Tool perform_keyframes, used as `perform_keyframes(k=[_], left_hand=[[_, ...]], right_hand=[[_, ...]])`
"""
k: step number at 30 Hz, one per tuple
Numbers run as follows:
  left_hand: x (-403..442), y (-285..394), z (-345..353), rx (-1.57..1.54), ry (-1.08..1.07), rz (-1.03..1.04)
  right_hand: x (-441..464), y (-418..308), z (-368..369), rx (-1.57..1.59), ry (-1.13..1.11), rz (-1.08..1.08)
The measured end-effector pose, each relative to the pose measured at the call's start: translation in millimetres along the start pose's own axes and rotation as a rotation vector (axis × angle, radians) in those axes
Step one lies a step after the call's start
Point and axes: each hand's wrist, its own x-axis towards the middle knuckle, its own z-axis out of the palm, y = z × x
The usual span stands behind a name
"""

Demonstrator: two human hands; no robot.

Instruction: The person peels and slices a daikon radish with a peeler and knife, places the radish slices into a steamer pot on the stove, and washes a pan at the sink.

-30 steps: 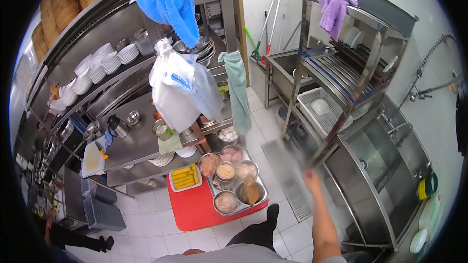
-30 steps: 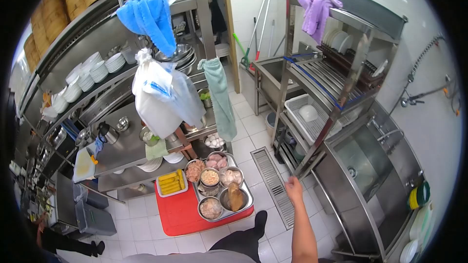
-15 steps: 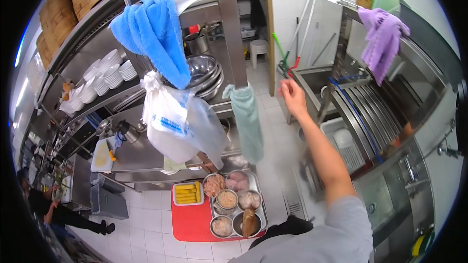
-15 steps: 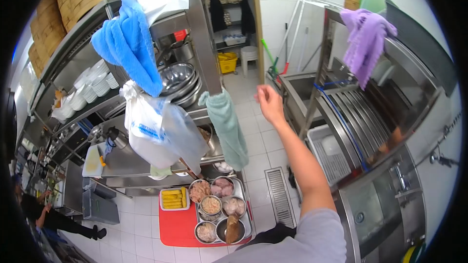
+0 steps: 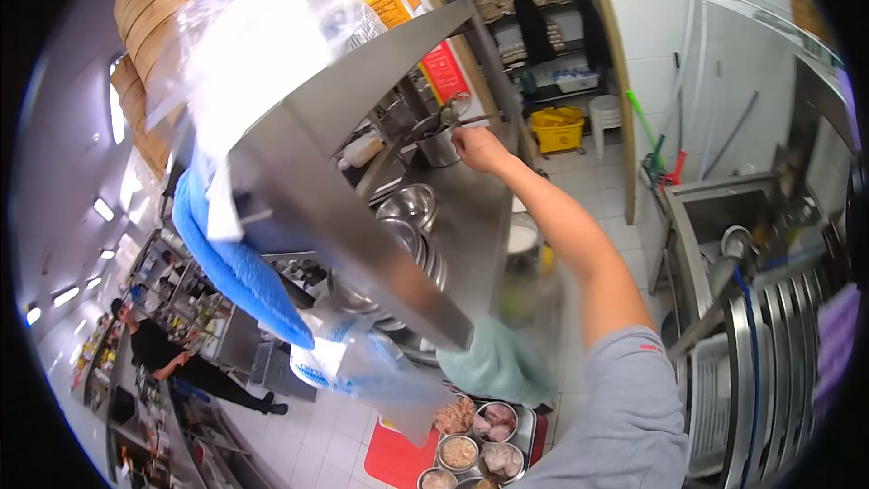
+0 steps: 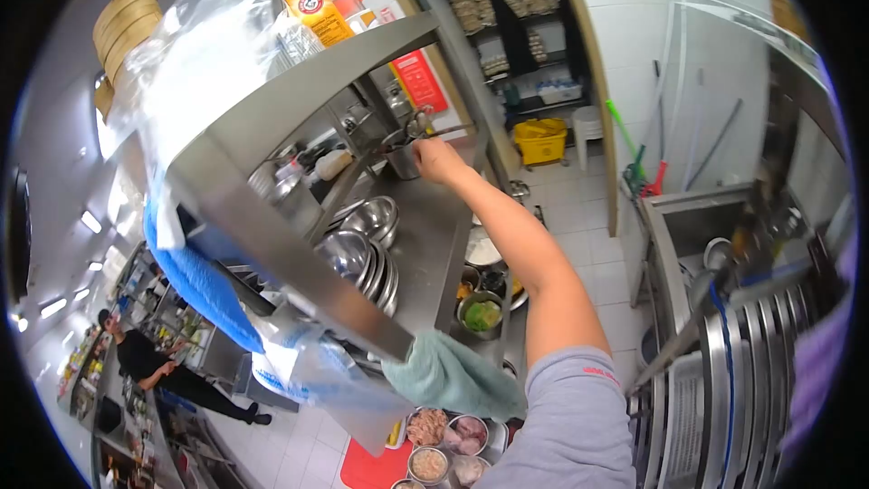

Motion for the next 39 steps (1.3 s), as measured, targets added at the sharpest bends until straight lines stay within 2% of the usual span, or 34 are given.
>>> perform_keyframes(k=[3,5,6,7,8,9,10,13,17,23,28,31,32,34,35,36,37,39], left_hand=[[-23.1,6.7,-4.1,-0.062,0.113,-0.1],[-43.0,4.7,-2.1,-0.108,0.184,-0.171],[-54.6,1.0,1.8,-0.131,0.22,-0.207],[-67.6,-3.8,7.1,-0.154,0.257,-0.246],[-80.0,-10.8,14.1,-0.182,0.293,-0.283],[-96.2,-20.5,25.4,-0.213,0.328,-0.324],[-112.2,-29.3,40.7,-0.252,0.364,-0.369],[-172.9,-54.2,98.7,-0.358,0.47,-0.537],[-258.0,-65.1,192.4,-0.488,0.543,-0.781],[-349.7,-77.9,298.6,-0.58,0.58,-1.064],[-381.7,-122.5,342.1,-0.619,0.601,-1.109],[-378.3,-180.7,336.1,-0.739,0.573,-1.103],[-373.9,-202.8,326.5,-0.858,0.507,-1.131],[-366.2,-244.6,305.4,-1.01,0.442,-1.12],[-366.0,-266.0,297.7,-1.049,0.451,-1.079],[-366.2,-275.6,276.2,-1.073,0.462,-1.041],[-370.4,-282.8,256.0,-1.098,0.477,-1.004],[-356.9,-355.0,268.8,-1.248,0.576,-0.899]], right_hand=[[57.1,17.6,49.9,-0.091,-0.14,-0.059],[84.3,20.2,80.3,-0.211,-0.075,-0.165],[97.3,15.8,87.3,-0.296,-0.223,-0.09],[106.3,26.6,112.8,-0.279,-0.105,-0.122],[119.1,38.9,132.6,-0.326,-0.133,-0.161],[123.7,36.2,139.6,-0.379,-0.125,-0.146],[140.7,68.4,180.9,-0.452,-0.081,-0.225],[142.6,64.7,185.0,-0.467,-0.136,-0.227],[153.4,62.4,186.1,-0.402,-0.037,-0.213],[159.7,59.4,133.2,-0.166,0.327,-0.064],[151.8,53.8,43.1,0.042,0.619,0.053],[130.6,54.7,-20.9,0.091,0.757,0.094],[129.4,81.5,-41.5,0.052,0.774,0.072],[75.5,40.1,-83.7,0.022,0.946,0.087],[69.0,91.0,-102.1,-0.057,1.014,0.056],[42.9,86.9,-130.9,-0.157,1.104,-0.166],[15.2,76.0,-152.5,-0.152,1.089,-0.169],[-76.2,-2.2,-172.9,0.029,1.285,0.182]])
